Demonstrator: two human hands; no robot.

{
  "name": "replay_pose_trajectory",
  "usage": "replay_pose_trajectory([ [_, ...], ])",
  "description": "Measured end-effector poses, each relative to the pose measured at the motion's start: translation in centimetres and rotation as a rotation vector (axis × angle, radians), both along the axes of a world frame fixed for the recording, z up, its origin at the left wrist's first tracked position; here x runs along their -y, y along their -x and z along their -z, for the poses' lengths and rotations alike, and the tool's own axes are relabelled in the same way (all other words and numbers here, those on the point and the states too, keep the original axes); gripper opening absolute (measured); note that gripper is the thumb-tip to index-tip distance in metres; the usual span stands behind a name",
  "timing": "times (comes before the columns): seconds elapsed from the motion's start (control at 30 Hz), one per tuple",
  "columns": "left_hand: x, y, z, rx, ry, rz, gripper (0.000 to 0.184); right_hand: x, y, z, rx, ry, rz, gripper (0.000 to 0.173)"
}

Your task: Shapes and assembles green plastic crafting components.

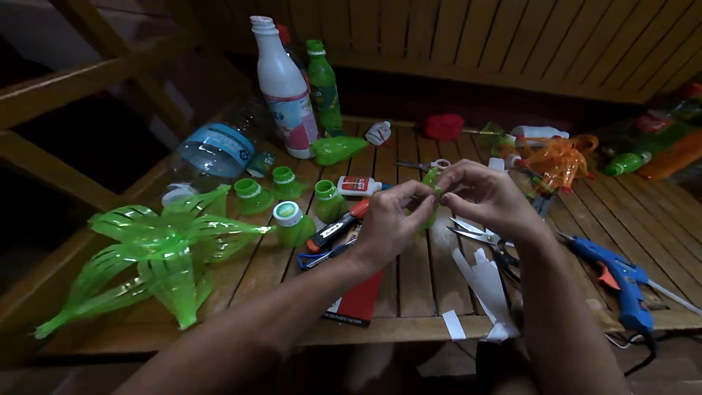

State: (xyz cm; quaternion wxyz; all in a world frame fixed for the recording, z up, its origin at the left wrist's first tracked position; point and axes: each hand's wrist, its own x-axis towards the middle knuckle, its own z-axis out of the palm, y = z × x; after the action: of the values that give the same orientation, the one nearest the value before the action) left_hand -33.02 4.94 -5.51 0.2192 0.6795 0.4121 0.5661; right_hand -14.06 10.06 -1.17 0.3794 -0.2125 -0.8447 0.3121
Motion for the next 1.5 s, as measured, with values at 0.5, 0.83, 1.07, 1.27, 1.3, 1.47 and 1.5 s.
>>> replay_pose_trajectory([
  [0.5, -0.4, -0.1, 0.5, -0.052, -0.165, -0.003, 0.011, -0.1, 0.8, 0.6, -0.076, -0.065, 0.052, 0.004],
  [0.83, -0.4, 0.0, 0.5, -0.047, -0.145, 0.018, 0.012, -0.1, 0.9, 0.7, -0.076, -0.003, 0.044, 0.006],
  [1.07, -0.1, 0.0, 0.2, -0.042, -0.102, 0.007, 0.012, 0.2, 0.4, 0.2, -0.018, 0.039, 0.024, 0.010],
  [1.27, -0.2, -0.1, 0.4, -0.069, -0.128, -0.019, 0.011, -0.1, 0.6, 0.5, -0.036, -0.035, 0.041, 0.004],
  [1.3, -0.2, -0.1, 0.3, -0.072, -0.130, -0.021, 0.011, -0.1, 0.8, 0.6, -0.048, -0.053, 0.039, 0.004],
  [1.47, -0.3, -0.1, 0.3, -0.129, -0.148, -0.064, 0.012, 0.0, 1.2, 0.8, -0.102, -0.058, 0.042, 0.004],
  [1.5, -0.4, 0.0, 0.4, -0.139, -0.153, -0.069, 0.012, 0.1, 1.3, 0.8, -0.103, -0.047, 0.046, 0.005],
])
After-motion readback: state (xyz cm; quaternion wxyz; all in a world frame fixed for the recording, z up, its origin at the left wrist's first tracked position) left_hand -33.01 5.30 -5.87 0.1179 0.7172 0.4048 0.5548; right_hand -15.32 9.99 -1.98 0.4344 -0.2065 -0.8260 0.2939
